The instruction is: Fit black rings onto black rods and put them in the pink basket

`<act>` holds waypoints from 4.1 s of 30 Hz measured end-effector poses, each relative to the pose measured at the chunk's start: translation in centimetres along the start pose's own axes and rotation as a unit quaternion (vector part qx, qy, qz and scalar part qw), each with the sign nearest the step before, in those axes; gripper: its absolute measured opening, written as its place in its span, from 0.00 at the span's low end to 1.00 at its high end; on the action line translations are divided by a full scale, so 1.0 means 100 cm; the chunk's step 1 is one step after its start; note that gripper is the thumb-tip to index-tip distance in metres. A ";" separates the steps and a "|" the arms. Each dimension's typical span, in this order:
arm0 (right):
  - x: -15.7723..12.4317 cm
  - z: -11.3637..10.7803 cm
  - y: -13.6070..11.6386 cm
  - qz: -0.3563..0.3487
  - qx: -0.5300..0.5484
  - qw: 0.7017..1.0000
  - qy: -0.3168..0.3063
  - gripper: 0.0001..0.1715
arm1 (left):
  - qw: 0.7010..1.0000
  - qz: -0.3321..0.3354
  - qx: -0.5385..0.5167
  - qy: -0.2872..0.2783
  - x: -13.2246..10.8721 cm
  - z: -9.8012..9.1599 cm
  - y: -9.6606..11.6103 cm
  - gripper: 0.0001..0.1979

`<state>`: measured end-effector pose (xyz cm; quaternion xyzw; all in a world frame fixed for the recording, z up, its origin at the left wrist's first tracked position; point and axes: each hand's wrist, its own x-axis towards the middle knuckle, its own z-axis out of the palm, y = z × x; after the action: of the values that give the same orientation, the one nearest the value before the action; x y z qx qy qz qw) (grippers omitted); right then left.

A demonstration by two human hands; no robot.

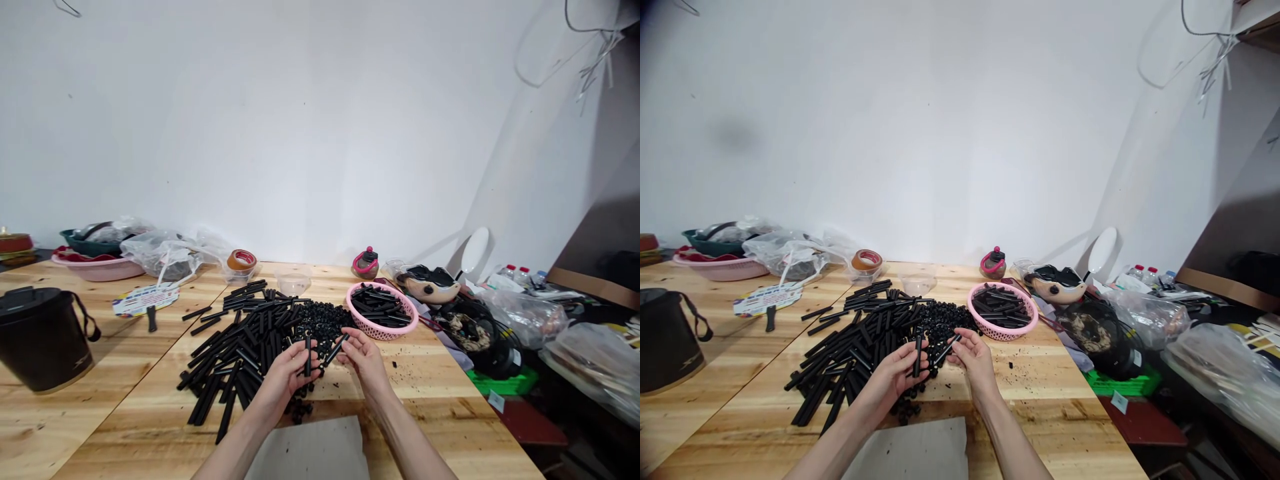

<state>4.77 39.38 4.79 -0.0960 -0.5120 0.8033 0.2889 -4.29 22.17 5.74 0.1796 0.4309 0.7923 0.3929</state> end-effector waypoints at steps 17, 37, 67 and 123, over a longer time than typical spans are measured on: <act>-0.001 -0.007 0.008 0.027 0.026 0.999 0.016 0.25 | 1.000 0.013 0.010 -0.004 0.003 0.000 -0.003 0.13; -0.004 -0.013 -0.007 -0.067 -0.100 0.992 0.030 0.23 | 0.994 0.077 0.042 0.071 0.006 -0.013 0.008 0.15; -0.009 -0.034 -0.005 -0.248 -0.608 0.751 -0.066 0.13 | 0.976 0.110 0.153 0.110 0.000 -0.006 0.014 0.14; -0.013 0.001 0.003 -0.067 -0.200 0.970 -0.125 0.08 | 0.944 0.114 0.308 -0.020 0.001 -0.003 -0.009 0.13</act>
<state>5.67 38.46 4.39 -0.0162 -0.6994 0.6692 0.2505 -4.10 22.43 4.83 0.3556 0.6228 0.6564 0.2339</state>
